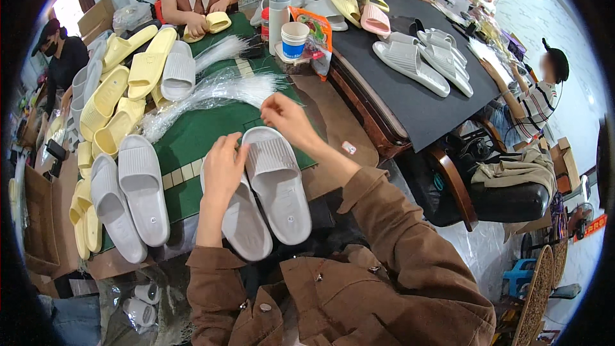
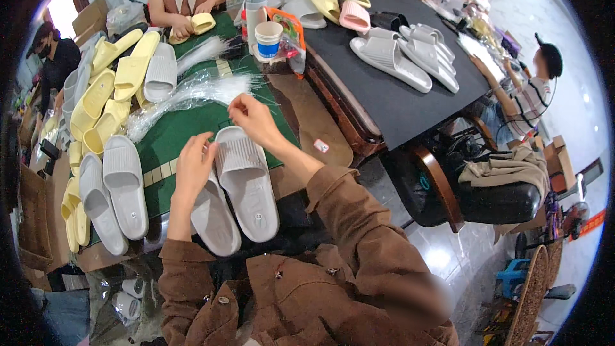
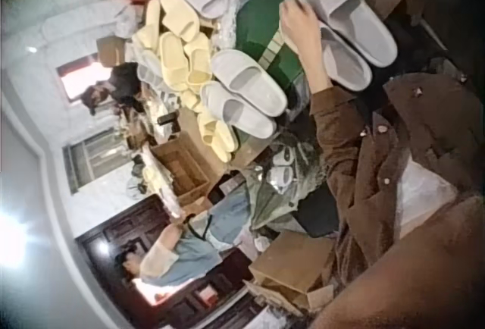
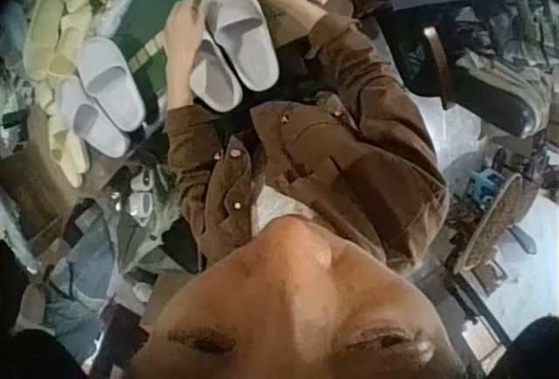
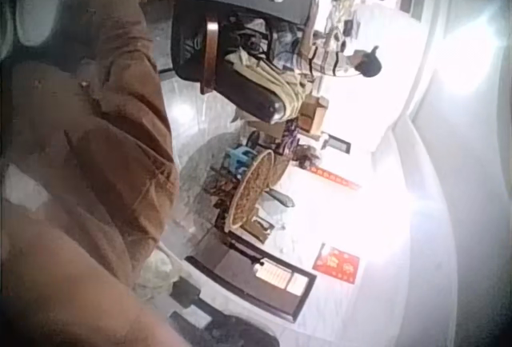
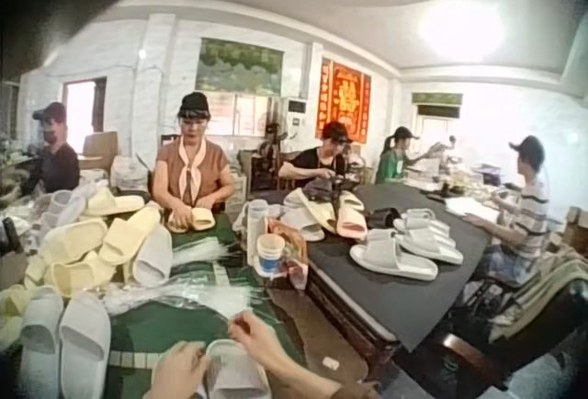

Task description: The person inserts small white tags into the footbeds of white and yellow plastic slippers. They handle the slippers one at a time, place the tags, and set the finished pairs aside on the table.

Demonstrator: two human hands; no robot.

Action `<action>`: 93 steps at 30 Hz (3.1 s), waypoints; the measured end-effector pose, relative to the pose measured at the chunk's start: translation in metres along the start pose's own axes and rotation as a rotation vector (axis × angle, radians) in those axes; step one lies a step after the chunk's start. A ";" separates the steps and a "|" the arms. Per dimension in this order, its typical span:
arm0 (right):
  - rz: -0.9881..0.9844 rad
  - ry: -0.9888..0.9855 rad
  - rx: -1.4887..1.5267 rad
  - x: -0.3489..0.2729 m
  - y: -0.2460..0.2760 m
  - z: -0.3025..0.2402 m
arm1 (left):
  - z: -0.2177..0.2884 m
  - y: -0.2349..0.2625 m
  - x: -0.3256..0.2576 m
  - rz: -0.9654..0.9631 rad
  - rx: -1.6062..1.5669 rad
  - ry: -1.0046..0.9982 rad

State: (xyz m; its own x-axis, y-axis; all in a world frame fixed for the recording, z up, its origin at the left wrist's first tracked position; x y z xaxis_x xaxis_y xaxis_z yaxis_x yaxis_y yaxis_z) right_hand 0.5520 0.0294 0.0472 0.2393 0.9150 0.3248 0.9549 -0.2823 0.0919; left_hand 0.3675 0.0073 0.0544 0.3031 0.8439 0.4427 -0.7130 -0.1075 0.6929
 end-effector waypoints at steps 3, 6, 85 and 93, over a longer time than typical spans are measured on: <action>0.036 -0.001 0.209 0.013 0.018 -0.006 | 0.019 0.000 -0.010 0.044 0.226 -0.248; 0.111 0.086 0.131 0.016 0.045 -0.028 | 0.047 0.004 -0.029 0.014 0.319 -0.286; 0.183 -0.097 -0.970 -0.021 0.289 -0.026 | 0.024 0.009 -0.111 0.271 0.183 -0.049; 0.033 0.125 -0.505 -0.076 0.170 -0.066 | 0.026 0.092 -0.112 0.478 0.261 -0.048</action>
State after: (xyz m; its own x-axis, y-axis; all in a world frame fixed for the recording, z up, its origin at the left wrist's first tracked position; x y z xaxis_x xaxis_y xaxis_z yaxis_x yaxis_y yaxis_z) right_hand 0.6851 -0.1068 0.1002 0.2156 0.8705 0.4425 0.7359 -0.4427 0.5123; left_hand 0.2844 -0.1110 0.0832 0.0167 0.6444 0.7645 -0.5998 -0.6053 0.5233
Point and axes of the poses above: each hand's wrist, its own x-axis towards the middle knuckle, its own y-axis out of the back of the hand, z = x × y, the point moved 5 cm from there along x, towards the middle knuckle, and after that the axes turned 7 degrees about z, right-handed, at the moved point
